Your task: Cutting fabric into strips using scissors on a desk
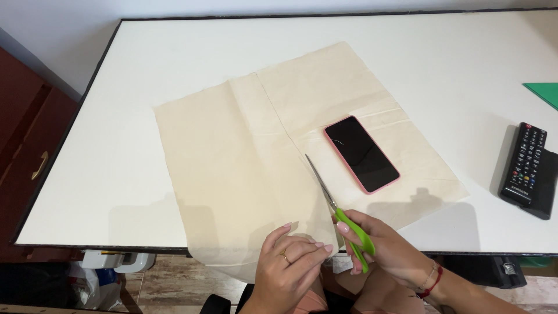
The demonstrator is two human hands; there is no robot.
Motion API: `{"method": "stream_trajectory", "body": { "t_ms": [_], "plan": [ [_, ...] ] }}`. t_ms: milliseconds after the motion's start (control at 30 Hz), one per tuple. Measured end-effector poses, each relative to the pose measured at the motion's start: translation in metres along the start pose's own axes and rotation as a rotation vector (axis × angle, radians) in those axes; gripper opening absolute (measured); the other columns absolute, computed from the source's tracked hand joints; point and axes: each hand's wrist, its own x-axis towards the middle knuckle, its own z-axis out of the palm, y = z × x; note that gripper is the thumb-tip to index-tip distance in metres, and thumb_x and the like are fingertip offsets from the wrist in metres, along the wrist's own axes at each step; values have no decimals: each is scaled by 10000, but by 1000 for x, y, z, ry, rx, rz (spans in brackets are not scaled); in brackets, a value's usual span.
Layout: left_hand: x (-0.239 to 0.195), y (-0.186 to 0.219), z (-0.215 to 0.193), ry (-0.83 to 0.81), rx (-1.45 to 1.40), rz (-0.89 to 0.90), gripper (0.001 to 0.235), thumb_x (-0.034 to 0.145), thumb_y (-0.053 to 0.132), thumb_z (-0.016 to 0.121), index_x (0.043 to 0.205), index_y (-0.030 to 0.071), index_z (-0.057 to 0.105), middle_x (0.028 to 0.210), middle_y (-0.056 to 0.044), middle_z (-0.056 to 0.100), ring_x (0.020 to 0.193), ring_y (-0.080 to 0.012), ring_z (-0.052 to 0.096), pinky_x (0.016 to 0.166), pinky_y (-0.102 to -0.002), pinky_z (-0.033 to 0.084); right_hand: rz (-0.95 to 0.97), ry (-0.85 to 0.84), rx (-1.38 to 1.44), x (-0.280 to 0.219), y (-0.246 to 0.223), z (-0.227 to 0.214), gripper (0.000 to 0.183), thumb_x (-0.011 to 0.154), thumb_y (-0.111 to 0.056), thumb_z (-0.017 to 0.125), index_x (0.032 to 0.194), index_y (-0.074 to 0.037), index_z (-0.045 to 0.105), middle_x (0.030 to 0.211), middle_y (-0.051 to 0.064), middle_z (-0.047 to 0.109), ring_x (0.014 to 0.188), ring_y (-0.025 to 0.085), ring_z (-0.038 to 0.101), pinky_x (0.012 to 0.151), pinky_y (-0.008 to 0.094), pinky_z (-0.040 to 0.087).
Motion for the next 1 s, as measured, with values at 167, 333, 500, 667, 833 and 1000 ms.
{"method": "stream_trajectory", "body": {
  "t_ms": [167, 333, 500, 667, 833, 1000],
  "plan": [
    [-3, 0, 2, -6, -7, 0, 217, 926, 26, 736, 1091, 165, 759, 985, 53, 716, 892, -146, 716, 1036, -424, 457, 2, -20, 61, 0, 3, 0, 275, 969, -295, 647, 976, -20, 646, 588, 130, 519, 445, 230, 547, 524, 377, 534],
    [-2, 1, 1, -11, -8, 4, 208, 923, 28, 739, 1083, 159, 762, 987, 40, 719, 896, -154, 709, 1027, -428, 467, -74, -26, -5, 1, 5, 0, 315, 961, -321, 635, 1042, -25, 704, 562, 116, 554, 427, 202, 558, 494, 305, 413],
    [-3, -1, 2, -7, -15, -2, 220, 918, 27, 750, 1088, 166, 761, 982, 46, 719, 892, -146, 714, 1034, -422, 461, -100, -35, 13, 2, 7, 1, 307, 955, -308, 644, 1046, -23, 712, 537, 111, 544, 423, 191, 545, 502, 313, 445],
    [-3, 0, 1, -1, -25, -9, 211, 920, 30, 744, 1085, 161, 756, 985, 50, 731, 880, -144, 715, 1033, -418, 460, -72, -39, -4, -1, 3, 3, 344, 947, -318, 635, 1114, -34, 734, 543, 103, 535, 438, 186, 553, 524, 323, 502],
    [-4, -1, 1, 3, -14, -7, 212, 929, 31, 727, 1092, 165, 754, 978, 42, 722, 889, -145, 713, 1030, -425, 466, -73, -20, 18, 9, 8, 0, 301, 950, -304, 663, 1003, -9, 685, 577, 129, 543, 432, 220, 566, 517, 319, 457],
    [-2, 1, 2, 16, -28, 1, 197, 924, 23, 727, 1062, 161, 759, 959, 45, 712, 886, -143, 712, 1033, -419, 466, -17, -6, 63, 12, -14, 4, 293, 1002, -317, 599, 982, -26, 622, 688, 153, 532, 474, 255, 545, 532, 362, 477]
  ]
}}
